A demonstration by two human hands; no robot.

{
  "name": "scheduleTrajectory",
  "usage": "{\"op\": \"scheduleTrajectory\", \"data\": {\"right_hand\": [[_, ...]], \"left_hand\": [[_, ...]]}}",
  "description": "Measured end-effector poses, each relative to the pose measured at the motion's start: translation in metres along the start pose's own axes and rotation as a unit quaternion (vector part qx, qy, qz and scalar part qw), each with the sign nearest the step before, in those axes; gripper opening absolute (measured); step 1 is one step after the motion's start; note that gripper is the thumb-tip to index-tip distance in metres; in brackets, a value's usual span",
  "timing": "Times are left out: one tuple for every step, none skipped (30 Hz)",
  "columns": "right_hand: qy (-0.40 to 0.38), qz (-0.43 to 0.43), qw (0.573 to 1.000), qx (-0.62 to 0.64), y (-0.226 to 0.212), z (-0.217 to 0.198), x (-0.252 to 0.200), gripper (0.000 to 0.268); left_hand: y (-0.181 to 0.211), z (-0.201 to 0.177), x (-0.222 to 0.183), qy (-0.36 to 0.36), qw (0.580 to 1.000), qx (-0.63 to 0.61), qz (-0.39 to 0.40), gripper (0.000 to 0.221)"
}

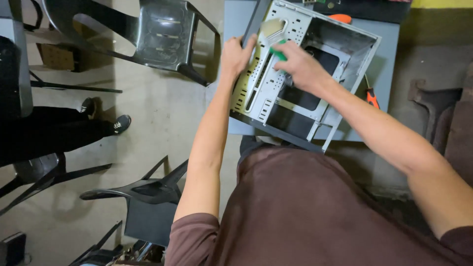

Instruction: Cleaning the interior and exterior of a computer case using a brush

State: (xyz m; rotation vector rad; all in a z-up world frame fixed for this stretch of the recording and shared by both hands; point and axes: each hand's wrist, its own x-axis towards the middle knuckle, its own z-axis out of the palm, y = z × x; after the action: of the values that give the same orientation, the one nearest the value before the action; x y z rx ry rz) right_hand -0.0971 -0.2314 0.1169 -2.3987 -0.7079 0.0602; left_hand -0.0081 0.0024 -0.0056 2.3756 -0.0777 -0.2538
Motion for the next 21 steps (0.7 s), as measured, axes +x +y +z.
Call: {"op": "scheduleTrajectory", "data": {"right_hand": [[-0.006, -0.055, 0.998, -0.005, 0.022, 0.01, 0.001, 0.031], [-0.012, -0.11, 0.994, -0.01, 0.045, 0.021, 0.004, 0.047], [-0.012, -0.111, 0.994, -0.011, 0.06, 0.016, 0.009, 0.047], [0.04, -0.109, 0.993, -0.017, 0.076, 0.013, 0.015, 0.026], [0.089, -0.103, 0.991, -0.017, 0.088, 0.016, 0.013, 0.019], [0.085, -0.099, 0.991, -0.011, 0.071, 0.015, 0.006, 0.019], [0.045, -0.09, 0.995, -0.014, 0.057, 0.007, 0.011, 0.025], [0.005, -0.079, 0.997, -0.017, 0.043, -0.001, 0.016, 0.038], [0.009, -0.08, 0.997, -0.021, 0.049, -0.007, 0.019, 0.038], [0.023, -0.061, 0.998, -0.005, 0.056, -0.013, 0.021, 0.037], [0.033, -0.041, 0.999, 0.016, 0.059, -0.013, 0.018, 0.037], [0.03, -0.039, 0.999, 0.018, 0.057, -0.013, 0.016, 0.037], [0.03, -0.047, 0.998, 0.03, 0.053, -0.012, 0.018, 0.037], [0.031, -0.055, 0.997, 0.043, 0.049, -0.011, 0.019, 0.037], [0.033, -0.056, 0.997, 0.041, 0.051, -0.005, 0.018, 0.037], [0.005, -0.078, 0.997, 0.028, 0.054, 0.0, 0.018, 0.04], [-0.026, -0.097, 0.995, 0.013, 0.058, 0.004, 0.014, 0.044], [-0.027, -0.096, 0.995, 0.011, 0.074, -0.001, 0.019, 0.044], [0.077, -0.131, 0.987, 0.053, 0.086, 0.0, 0.019, 0.042], [0.18, -0.164, 0.965, 0.095, 0.098, 0.001, 0.019, 0.046], [0.18, -0.167, 0.965, 0.096, 0.092, 0.001, 0.023, 0.046]], "left_hand": [[0.003, -0.005, 0.002, 0.017, 0.999, -0.04, 0.011, 0.079], [0.007, -0.011, 0.004, 0.034, 0.996, -0.08, 0.023, 0.073], [0.006, -0.011, 0.008, 0.035, 0.996, -0.08, 0.023, 0.073], [0.006, -0.01, 0.013, 0.033, 0.996, -0.072, 0.027, 0.076], [0.0, -0.006, 0.007, 0.026, 0.997, -0.063, 0.024, 0.084], [-0.003, -0.001, -0.001, 0.021, 0.998, -0.062, 0.018, 0.084], [-0.003, -0.002, 0.004, 0.031, 0.997, -0.071, 0.025, 0.079], [-0.002, -0.005, 0.01, 0.041, 0.995, -0.08, 0.032, 0.076], [0.001, -0.007, 0.011, 0.043, 0.995, -0.081, 0.037, 0.076], [0.004, -0.008, 0.012, 0.033, 0.994, -0.097, 0.028, 0.069], [0.001, -0.007, 0.003, 0.02, 0.993, -0.115, 0.011, 0.065], [0.002, -0.003, 0.005, 0.018, 0.993, -0.115, 0.008, 0.065], [0.001, -0.003, 0.005, 0.022, 0.992, -0.121, 0.013, 0.064], [-0.001, -0.003, 0.007, 0.026, 0.991, -0.127, 0.018, 0.063], [0.001, -0.007, 0.006, 0.027, 0.991, -0.126, 0.02, 0.063], [0.003, -0.01, 0.005, 0.03, 0.994, -0.105, 0.006, 0.066], [0.006, -0.01, 0.002, 0.031, 0.996, -0.087, -0.01, 0.071], [0.007, -0.009, 0.009, 0.03, 0.995, -0.089, -0.009, 0.071], [0.004, -0.008, 0.006, 0.035, 0.993, -0.112, 0.014, 0.069], [0.0, -0.007, 0.002, 0.039, 0.989, -0.135, 0.037, 0.068], [0.001, -0.008, 0.0, 0.042, 0.989, -0.134, 0.036, 0.068]]}}
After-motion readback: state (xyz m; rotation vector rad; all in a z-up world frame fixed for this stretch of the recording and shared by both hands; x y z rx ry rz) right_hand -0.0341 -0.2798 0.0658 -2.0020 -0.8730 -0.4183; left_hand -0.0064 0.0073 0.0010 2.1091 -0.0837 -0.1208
